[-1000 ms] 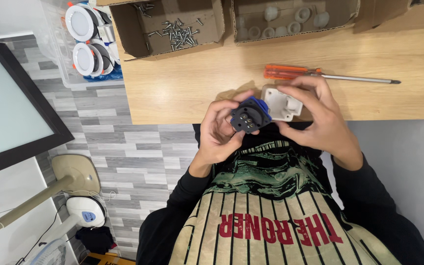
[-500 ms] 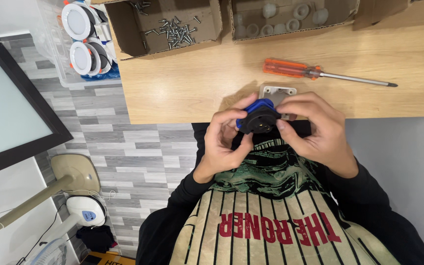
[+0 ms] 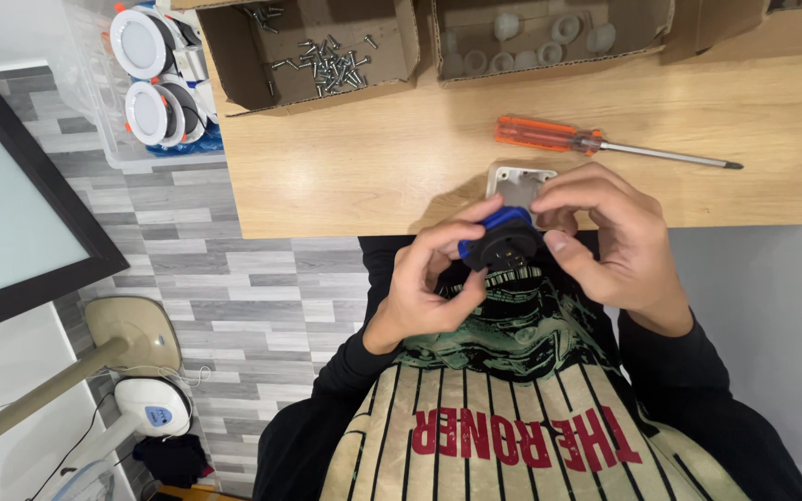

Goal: The person assembles a small electrical component by attaching a white plastic housing to a blue base. They use an orange screwdriver to tighten screws into the blue base, securing the parts together. The person handles the components and the screwdriver throughout the process.

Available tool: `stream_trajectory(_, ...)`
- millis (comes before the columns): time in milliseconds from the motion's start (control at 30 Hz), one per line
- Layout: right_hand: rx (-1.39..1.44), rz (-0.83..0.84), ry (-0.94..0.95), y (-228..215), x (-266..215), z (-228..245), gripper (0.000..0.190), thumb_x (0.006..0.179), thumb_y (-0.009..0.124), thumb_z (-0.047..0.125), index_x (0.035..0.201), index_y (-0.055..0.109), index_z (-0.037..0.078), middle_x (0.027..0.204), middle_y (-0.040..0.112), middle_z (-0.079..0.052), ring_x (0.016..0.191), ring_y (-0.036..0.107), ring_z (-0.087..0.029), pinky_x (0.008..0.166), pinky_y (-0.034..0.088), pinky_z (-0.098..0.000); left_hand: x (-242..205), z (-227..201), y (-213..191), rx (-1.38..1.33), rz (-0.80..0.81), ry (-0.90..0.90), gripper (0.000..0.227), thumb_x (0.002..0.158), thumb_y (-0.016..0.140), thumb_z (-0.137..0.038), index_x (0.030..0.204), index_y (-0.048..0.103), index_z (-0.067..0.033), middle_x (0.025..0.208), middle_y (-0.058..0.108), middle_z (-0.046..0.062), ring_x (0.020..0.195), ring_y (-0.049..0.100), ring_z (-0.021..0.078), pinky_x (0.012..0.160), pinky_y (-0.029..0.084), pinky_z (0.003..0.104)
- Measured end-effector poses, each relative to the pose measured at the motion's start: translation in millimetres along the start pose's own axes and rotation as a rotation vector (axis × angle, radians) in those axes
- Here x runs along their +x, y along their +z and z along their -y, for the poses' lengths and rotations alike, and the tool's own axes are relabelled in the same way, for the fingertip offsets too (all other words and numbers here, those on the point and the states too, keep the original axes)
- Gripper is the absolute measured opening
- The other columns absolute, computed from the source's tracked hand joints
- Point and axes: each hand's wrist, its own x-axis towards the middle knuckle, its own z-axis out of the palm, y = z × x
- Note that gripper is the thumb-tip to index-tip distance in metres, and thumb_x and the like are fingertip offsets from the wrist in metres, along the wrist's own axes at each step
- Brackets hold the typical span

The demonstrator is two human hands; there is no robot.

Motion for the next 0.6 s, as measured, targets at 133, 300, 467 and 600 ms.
stream_trajectory(133,-0.003,0.019,0.014,2,5,6,0.018,0.097,0.076,0.004,0.108,0.077,-0.01,0.097,0.073,-0.021,0.069,0.067,-0.02,0.06,0.055,-0.0311,1,-9,-2,0.08,0.042,-0.056,0.047,0.088,0.07,0.023,0.133,0.064,0.0123,0.153,0.061,0.035,0.134,0.069,0.0441,0.1,0.067,0.045)
stream_trajectory(300,0.083,0.064,0.085,-1,-1,4,0.012,0.093,0.079,-0.006,0.104,0.083,-0.004,0.096,0.077,-0.017,0.067,0.068,-0.014,0.058,0.057,-0.0297,-9,-5,-10,0.126,0.12,-0.07,0.056,0.085,0.068,0.021,0.139,0.069,0.0065,0.154,0.063,0.03,0.135,0.07,0.0403,0.097,0.068,0.043)
stream_trajectory(467,-0.051,0.177,0.118,-13,-15,12,0.015,0.092,0.082,-0.001,0.106,0.077,-0.001,0.101,0.078,-0.017,0.085,0.075,-0.021,0.078,0.063,-0.0275,-3,-35,-15,0.275,0.346,-0.102,0.055,0.101,0.071,0.013,0.153,0.055,0.002,0.16,0.058,0.029,0.147,0.068,0.0403,0.12,0.069,0.041)
stream_trajectory(600,0.059,0.112,0.188,-12,-29,5,0.013,0.096,0.078,0.003,0.107,0.075,-0.002,0.106,0.075,-0.018,0.089,0.074,-0.02,0.075,0.062,-0.0229,-2,-35,-15,0.269,0.375,-0.066,0.064,0.104,0.082,0.006,0.159,0.048,0.0012,0.162,0.057,0.027,0.153,0.065,0.0408,0.135,0.058,0.047)
